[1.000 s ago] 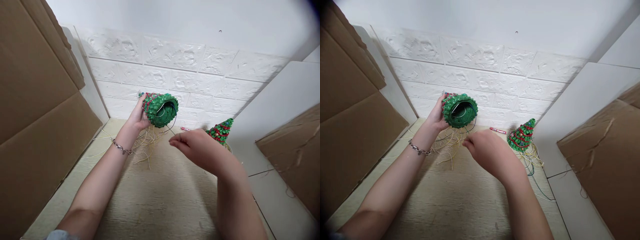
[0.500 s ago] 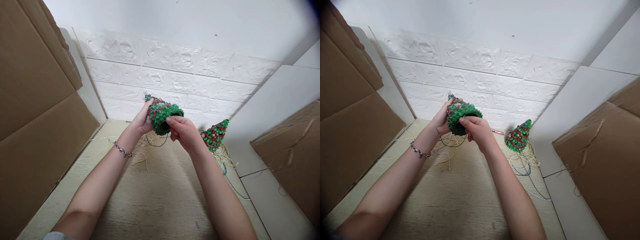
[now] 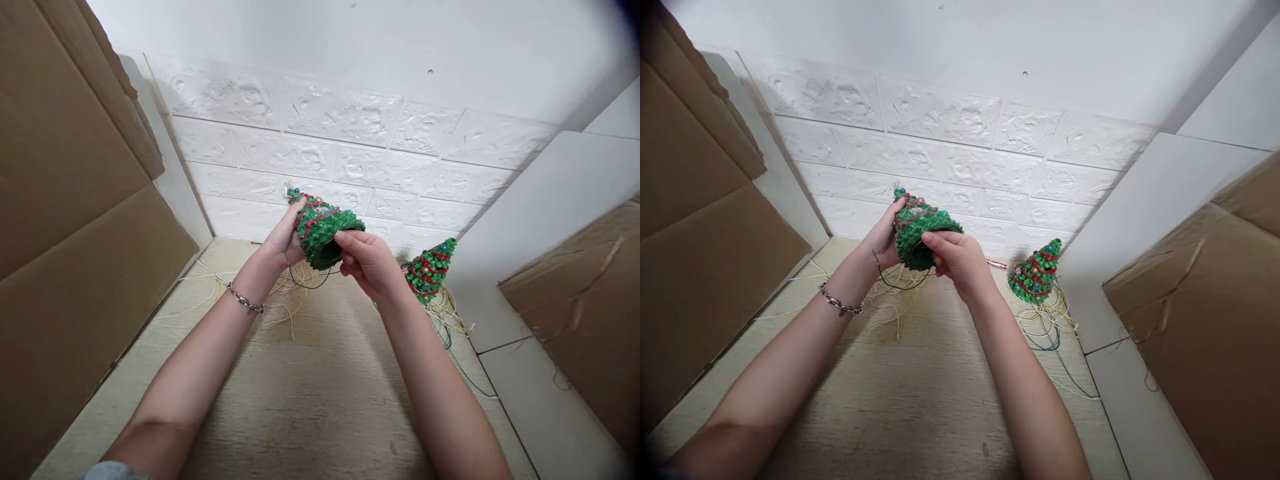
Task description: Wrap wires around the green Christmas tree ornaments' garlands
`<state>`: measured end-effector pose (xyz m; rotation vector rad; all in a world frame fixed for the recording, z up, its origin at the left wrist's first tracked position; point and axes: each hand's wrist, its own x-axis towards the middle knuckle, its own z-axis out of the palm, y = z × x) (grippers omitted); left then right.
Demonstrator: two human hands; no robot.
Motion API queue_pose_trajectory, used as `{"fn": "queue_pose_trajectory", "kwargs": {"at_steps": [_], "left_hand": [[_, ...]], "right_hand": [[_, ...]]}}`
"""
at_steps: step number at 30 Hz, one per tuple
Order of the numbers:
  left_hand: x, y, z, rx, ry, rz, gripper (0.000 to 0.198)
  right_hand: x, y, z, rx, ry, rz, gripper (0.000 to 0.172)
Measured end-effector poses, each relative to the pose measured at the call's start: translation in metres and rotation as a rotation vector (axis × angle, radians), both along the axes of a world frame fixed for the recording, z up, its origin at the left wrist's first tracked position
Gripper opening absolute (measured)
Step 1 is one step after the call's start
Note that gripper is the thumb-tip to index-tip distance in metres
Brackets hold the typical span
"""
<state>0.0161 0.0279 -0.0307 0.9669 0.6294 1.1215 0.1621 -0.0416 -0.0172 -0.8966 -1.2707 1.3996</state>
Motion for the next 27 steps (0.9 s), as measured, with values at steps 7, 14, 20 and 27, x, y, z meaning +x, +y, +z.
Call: {"fn": "queue_pose_trajectory", "kwargs": {"at_steps": [7,14,20,27], "left_hand": [[-0.002,0.001,0.001,0.034,-0.024,0.059,0.042],[-0.012,0.004,0.004,0.006,-0.062,0.124,0.036],[-0.016,0.007,0.005,0.022,-0.062,0.119,0.039],[-0.01,0.003,0.005,0.018,-0.062,0.121,0.039]], "right_hand": [[0.008,0.0,0.004,-0.045,0.052,0.079,0.029],[0.046,-0.007,0.018,0.014,-0.336,0.357,0.018],[0.07,-0.014,0.026,0.071,-0.76,0.308,0.019],[0.06,-0.02,0.028,0.246,-1.055,-0.015,0.028]]}}
